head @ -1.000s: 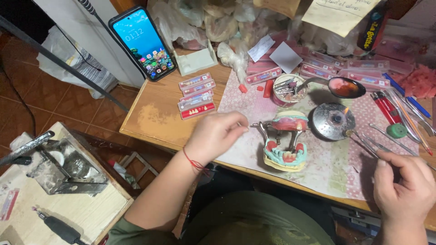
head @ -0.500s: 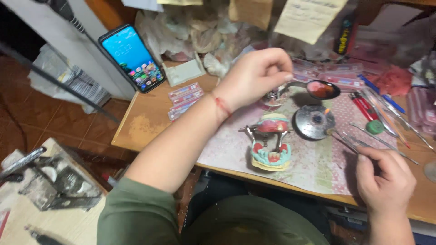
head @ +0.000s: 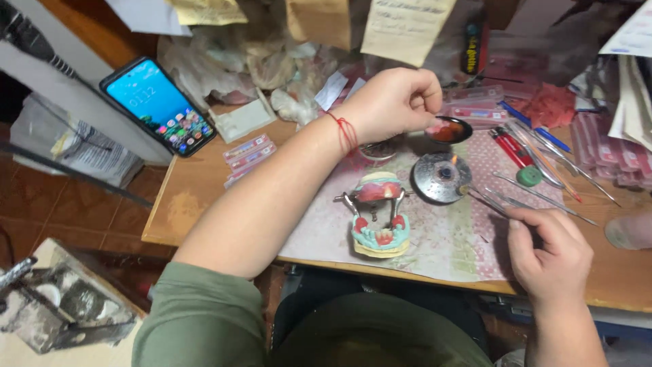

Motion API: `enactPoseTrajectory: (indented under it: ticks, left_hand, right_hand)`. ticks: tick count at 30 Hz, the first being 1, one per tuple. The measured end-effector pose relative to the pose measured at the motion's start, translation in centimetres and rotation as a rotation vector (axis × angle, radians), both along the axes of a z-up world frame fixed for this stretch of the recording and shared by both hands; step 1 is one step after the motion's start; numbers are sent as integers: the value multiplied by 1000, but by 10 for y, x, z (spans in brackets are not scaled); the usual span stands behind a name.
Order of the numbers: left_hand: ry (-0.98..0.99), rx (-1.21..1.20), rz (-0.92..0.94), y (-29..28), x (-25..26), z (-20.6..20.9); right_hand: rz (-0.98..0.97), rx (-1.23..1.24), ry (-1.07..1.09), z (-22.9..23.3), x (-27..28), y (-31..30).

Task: The person works on a dental model mounted on an articulator, using a metal tool to scrape and shape the pink material. They also use their fingers to press and adjust the material on the model.

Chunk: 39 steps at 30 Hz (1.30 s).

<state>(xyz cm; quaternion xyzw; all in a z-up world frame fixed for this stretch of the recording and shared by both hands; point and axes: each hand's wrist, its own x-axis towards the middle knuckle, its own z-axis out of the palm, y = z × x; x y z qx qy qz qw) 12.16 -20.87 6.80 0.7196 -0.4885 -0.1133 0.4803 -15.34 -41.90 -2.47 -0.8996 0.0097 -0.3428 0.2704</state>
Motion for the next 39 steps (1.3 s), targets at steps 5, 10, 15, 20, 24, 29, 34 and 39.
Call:
enactPoseTrajectory:
  ticks: [5,10,15,20,24,29,34,39]
  left_hand:
    - [-45,-66,129,80,-21,0]
    - [-122,78,358,167,-48,-5]
    - [-197,216,590,221,-72,-41]
    - [-368,251,566,227,-105,-62]
    - [-578,307,697,227,-125,-68]
    - [-778,373,816,222,-125,-87]
    - [-841,396,817,213,-118,-94]
    - [-875,434,825,207,-117,-94]
  right_hand:
    - [-8,-4,29,-11,-3,-3]
    - [-43,-12,76,-20,-6,-7]
    - [12,68,88,-50,-9,-27]
    - [-28,207,137,-41,-10,-5]
    - [-29,208,134,-55,-9,-16]
    - [-56,278,168,-61,-8,-19]
    - [-46,236,139,-57,-7,-20]
    - [20,-41,42,-35,-3,-17]
